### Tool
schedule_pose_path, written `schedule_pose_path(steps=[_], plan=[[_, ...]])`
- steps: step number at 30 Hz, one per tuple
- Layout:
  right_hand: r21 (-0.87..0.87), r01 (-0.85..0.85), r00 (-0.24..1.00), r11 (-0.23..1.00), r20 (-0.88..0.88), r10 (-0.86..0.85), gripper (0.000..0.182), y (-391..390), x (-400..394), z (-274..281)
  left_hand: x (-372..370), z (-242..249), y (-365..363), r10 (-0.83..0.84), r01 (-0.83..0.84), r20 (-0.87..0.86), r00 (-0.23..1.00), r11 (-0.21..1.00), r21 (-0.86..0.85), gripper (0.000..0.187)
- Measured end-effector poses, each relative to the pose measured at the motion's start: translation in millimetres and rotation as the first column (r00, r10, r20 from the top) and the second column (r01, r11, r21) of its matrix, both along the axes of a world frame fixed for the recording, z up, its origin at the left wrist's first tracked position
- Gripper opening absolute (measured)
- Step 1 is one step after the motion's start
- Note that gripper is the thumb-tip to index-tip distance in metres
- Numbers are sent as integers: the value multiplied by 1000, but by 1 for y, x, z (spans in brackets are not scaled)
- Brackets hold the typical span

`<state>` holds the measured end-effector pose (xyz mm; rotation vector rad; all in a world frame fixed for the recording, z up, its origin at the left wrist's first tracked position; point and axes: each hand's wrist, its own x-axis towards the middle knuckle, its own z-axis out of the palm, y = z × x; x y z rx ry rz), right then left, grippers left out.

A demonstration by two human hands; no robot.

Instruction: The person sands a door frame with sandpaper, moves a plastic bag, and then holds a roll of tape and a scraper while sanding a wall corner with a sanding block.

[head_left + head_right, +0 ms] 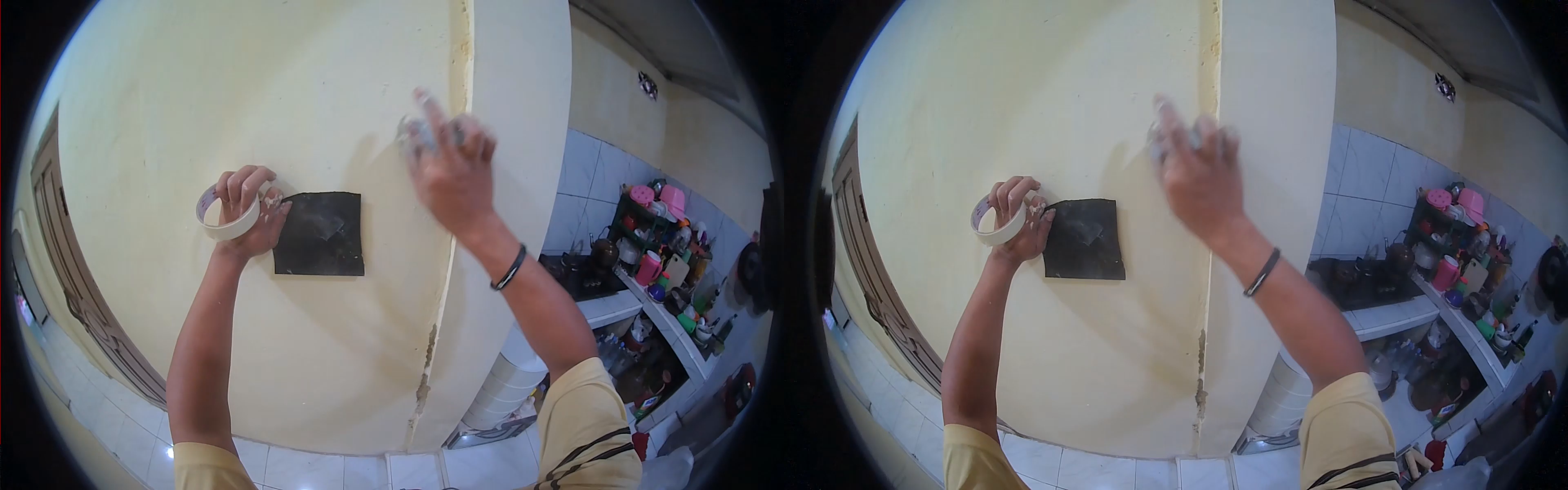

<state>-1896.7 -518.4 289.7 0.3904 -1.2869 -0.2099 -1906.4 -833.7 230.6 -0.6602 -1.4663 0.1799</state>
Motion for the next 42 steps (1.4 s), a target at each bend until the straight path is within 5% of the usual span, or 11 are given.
schedule_pose_path(steps=[10,13,17,21,24,27,31,33,38,41,42], plan=[[-67,-58,998,996,-34,55,17,8,4,34,2,2,0,-4,4,-9,1000,1000,-16,21],[207,9,1000,978,-10,-7,18,-7,1,5,0,0,-1,15,-14,16,1000,1000,-17,18],[-54,-90,993,994,-75,86,20,11,3,44,1,-1,1,-9,9,23,1000,1000,3,20],[203,36,999,979,4,-38,22,2,1,13,1,-1,-2,20,-20,25,999,1000,-7,17],[-28,-73,997,997,-37,72,22,17,8,42,0,0,-1,27,-27,17,999,1000,-6,17],[269,-9,1000,963,-15,13,21,1,7,4,1,2,-1,1,-1,17,1000,1000,0,18],[-49,-76,995,996,57,79,20,13,10,19,-1,0,-1,-5,5,5,1000,1000,8,18],[183,-72,995,981,81,58,22,1,9,-3,1,2,0,-7,7,6,1000,1000,0,17],[-68,-79,994,995,70,84,23,8,2,30,0,-1,0,4,-5,6,1000,1000,12,17],[233,-73,997,970,29,68,25,0,0,16,1,1,-1,7,-7,8,1000,1000,-6,17],[91,-114,992,989,63,109,25,7,3,30,0,1,-1,19,-18,7,1000,1000,-7,16]])
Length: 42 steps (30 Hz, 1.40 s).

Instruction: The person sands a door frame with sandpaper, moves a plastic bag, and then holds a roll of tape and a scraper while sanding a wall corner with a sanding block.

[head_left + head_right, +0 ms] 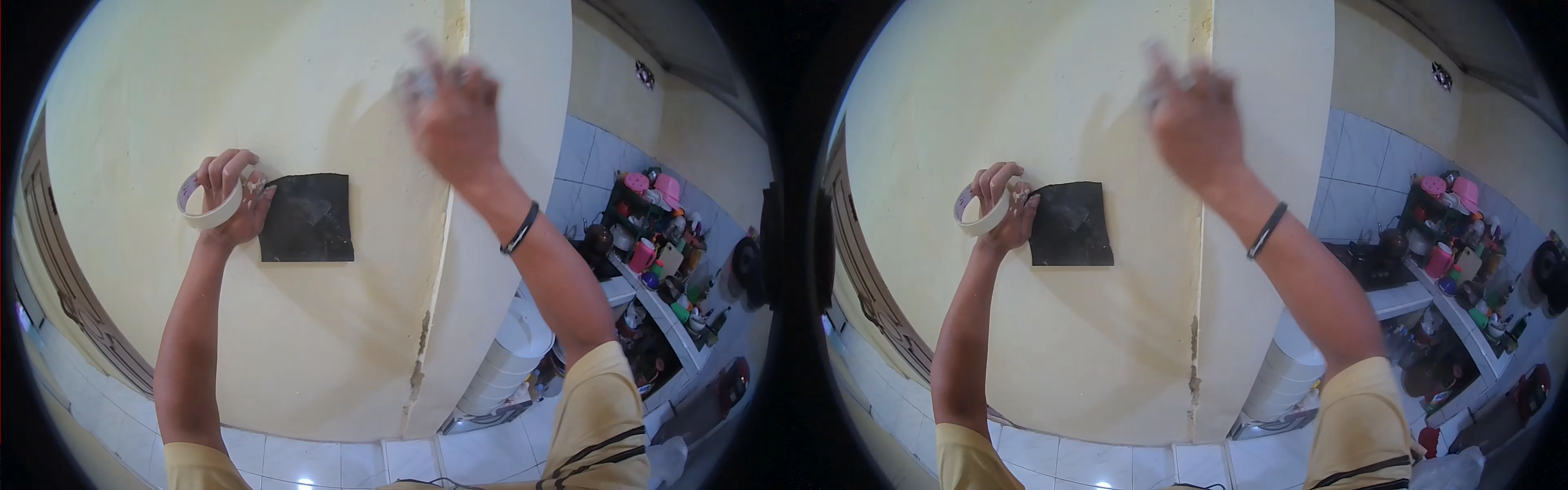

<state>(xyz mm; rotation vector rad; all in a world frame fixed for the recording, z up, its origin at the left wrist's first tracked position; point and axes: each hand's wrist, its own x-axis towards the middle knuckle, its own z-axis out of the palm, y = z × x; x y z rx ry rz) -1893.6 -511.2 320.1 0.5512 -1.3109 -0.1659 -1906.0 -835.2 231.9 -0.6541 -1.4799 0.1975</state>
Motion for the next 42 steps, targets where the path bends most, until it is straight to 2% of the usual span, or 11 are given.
schedule_pose_path(steps=[1,6,9,11,15,17,28,31,35,38,42], plan=[[-135,83,993,987,-71,-94,17,8,5,14,-1,-1,1,13,-13,-1,1000,1000,5,17],[77,44,999,996,-29,-42,21,-2,-1,-3,1,0,1,-24,24,1,1000,1000,6,18],[-178,56,998,982,38,-50,23,-5,0,4,1,-3,4,-40,40,-3,999,999,15,19],[143,181,983,973,-20,-180,16,-12,10,-25,1,4,0,-27,27,-4,1000,1000,2,18],[-217,138,990,966,39,-133,18,-6,4,-31,-1,-4,3,18,-18,-6,1000,1000,1,17],[131,102,991,986,75,-112,28,-11,11,-60,0,4,-2,24,-25,-17,1000,1000,-12,17],[-189,5,996,982,91,12,26,-8,13,-32,1,-2,0,5,-6,2,1000,1000,12,26],[168,89,996,982,-3,-90,18,-12,7,-51,-3,-5,-1,-39,37,29,999,997,63,27],[-191,106,990,976,109,-86,27,2,11,-28,-4,-9,0,-39,36,47,998,996,79,28],[261,118,987,958,72,-141,34,-9,22,-72,1,-3,-1,-16,14,55,998,999,51,29],[-152,64,986,986,161,-39,33,-3,19,-59,2,-4,4,-9,8,10,1000,999,42,29]])
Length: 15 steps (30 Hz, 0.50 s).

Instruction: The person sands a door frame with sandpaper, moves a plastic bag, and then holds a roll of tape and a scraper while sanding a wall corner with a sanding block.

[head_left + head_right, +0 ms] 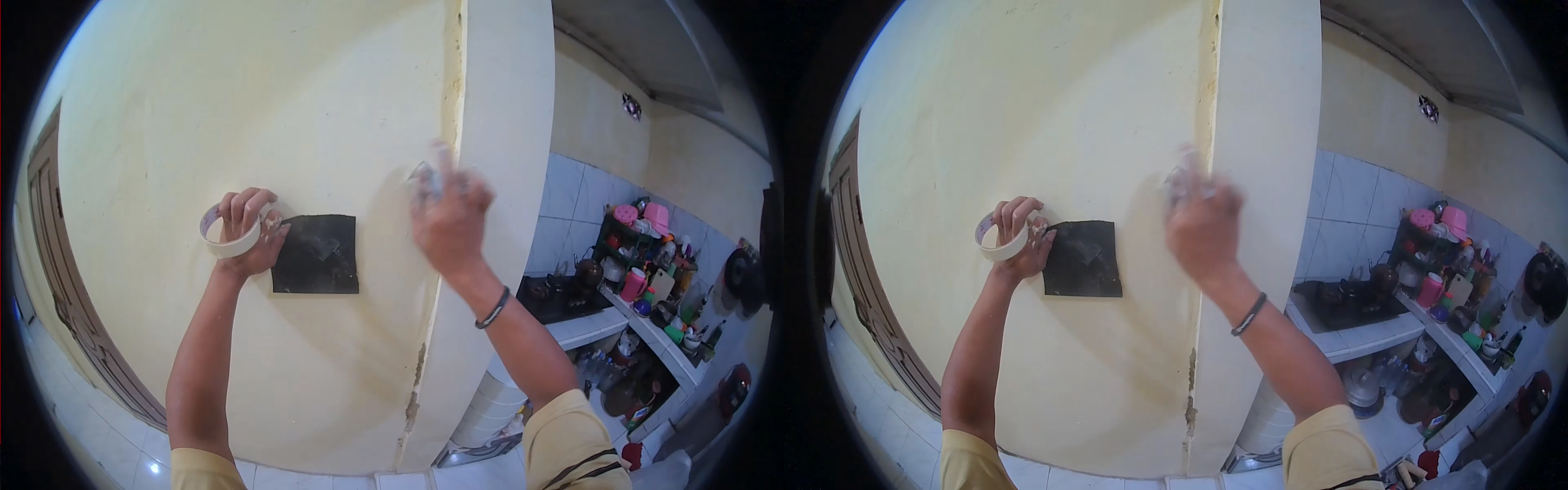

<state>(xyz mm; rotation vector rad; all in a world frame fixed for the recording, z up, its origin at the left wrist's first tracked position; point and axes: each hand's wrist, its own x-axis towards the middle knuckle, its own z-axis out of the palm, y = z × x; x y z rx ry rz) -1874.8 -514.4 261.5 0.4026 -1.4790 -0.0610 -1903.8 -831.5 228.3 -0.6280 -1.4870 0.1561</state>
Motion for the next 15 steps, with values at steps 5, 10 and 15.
schedule_pose_path(steps=[5,10,15], plan=[[124,20,1000,992,8,-21,37,12,-4,5,-5,1,-4,-36,36,14,999,999,11,26],[505,24,999,863,-30,-10,31,0,-3,-34,-4,1,-4,-33,33,12,999,999,-26,19],[169,-68,997,983,-23,73,19,-4,3,9,-5,-2,-4,-18,18,41,999,1000,4,18]])
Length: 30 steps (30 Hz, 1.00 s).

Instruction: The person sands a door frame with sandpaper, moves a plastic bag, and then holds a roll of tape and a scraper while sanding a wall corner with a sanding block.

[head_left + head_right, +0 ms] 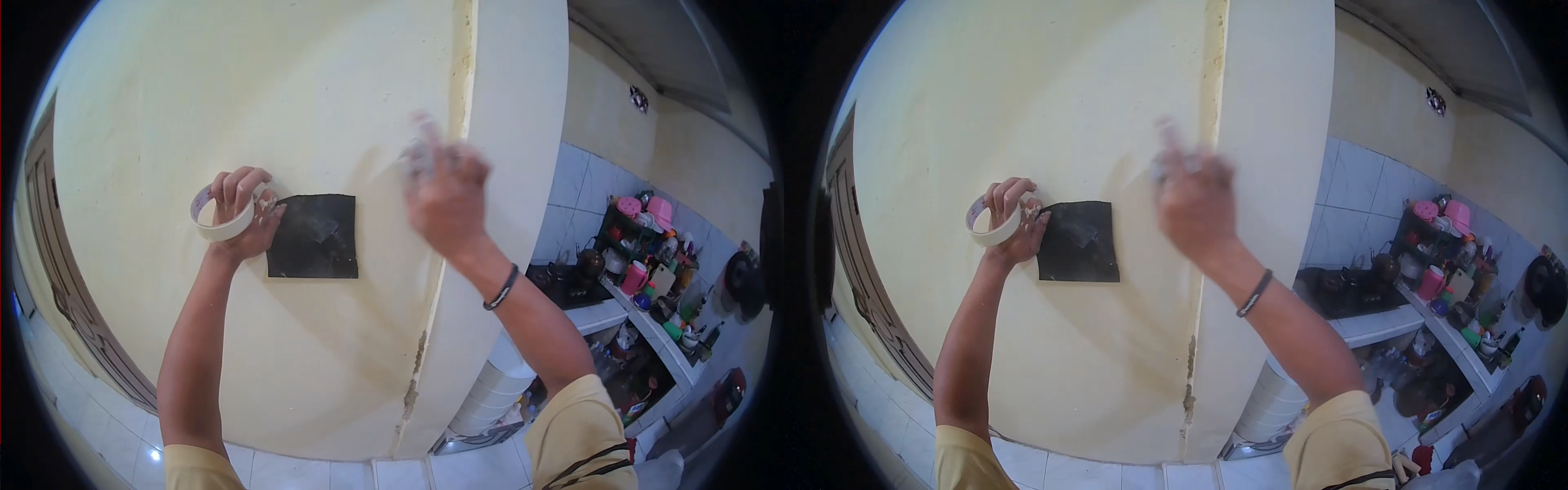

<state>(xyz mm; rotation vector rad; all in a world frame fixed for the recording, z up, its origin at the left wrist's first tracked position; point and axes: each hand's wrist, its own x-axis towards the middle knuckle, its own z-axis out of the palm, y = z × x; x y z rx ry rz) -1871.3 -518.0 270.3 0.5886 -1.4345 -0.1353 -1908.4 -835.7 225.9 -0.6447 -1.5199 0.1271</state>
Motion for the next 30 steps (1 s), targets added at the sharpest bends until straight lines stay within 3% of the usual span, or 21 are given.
schedule_pose_path(steps=[3,6,7,10,13,16,17,21,24,25,28,29,30], plan=[[290,29,1000,957,-19,-24,20,-1,-3,-12,2,3,0,7,-8,-19,1000,1000,-26,18],[-82,-38,999,996,0,38,22,18,0,28,2,8,2,1,-2,-57,998,1000,-31,17],[-69,-17,1000,997,-13,16,28,9,-5,21,3,5,2,4,-6,-65,998,999,-33,18],[350,72,997,934,-48,-59,23,10,-9,-7,1,3,0,-7,7,-1,1000,1000,-2,18],[-25,-65,997,998,48,66,21,19,0,28,0,3,0,15,-16,-46,999,1000,-22,18],[284,26,1000,959,9,-29,22,3,-1,0,-2,2,-2,0,0,-16,1000,1000,-3,18],[369,6,999,929,-39,9,21,7,-8,1,-1,3,-2,-1,1,-18,1000,1000,-10,18],[11,42,999,999,-10,-42,22,15,-1,39,-1,2,-1,18,-18,-26,1000,1000,-20,18],[498,92,996,862,-34,-87,24,10,-1,-7,0,3,-1,38,-39,-34,999,999,-22,18],[431,26,999,902,8,-33,24,14,-2,-6,0,2,0,35,-35,-33,999,999,-20,18],[-60,16,1000,998,21,-14,26,26,8,14,-1,1,0,6,-6,-32,999,1000,0,18],[-52,151,988,987,26,-150,28,18,2,-2,1,-3,1,-4,5,-25,1000,1000,15,19],[83,129,992,988,-17,-128,28,15,-3,-16,3,-1,3,-14,14,-25,1000,1000,15,22]])
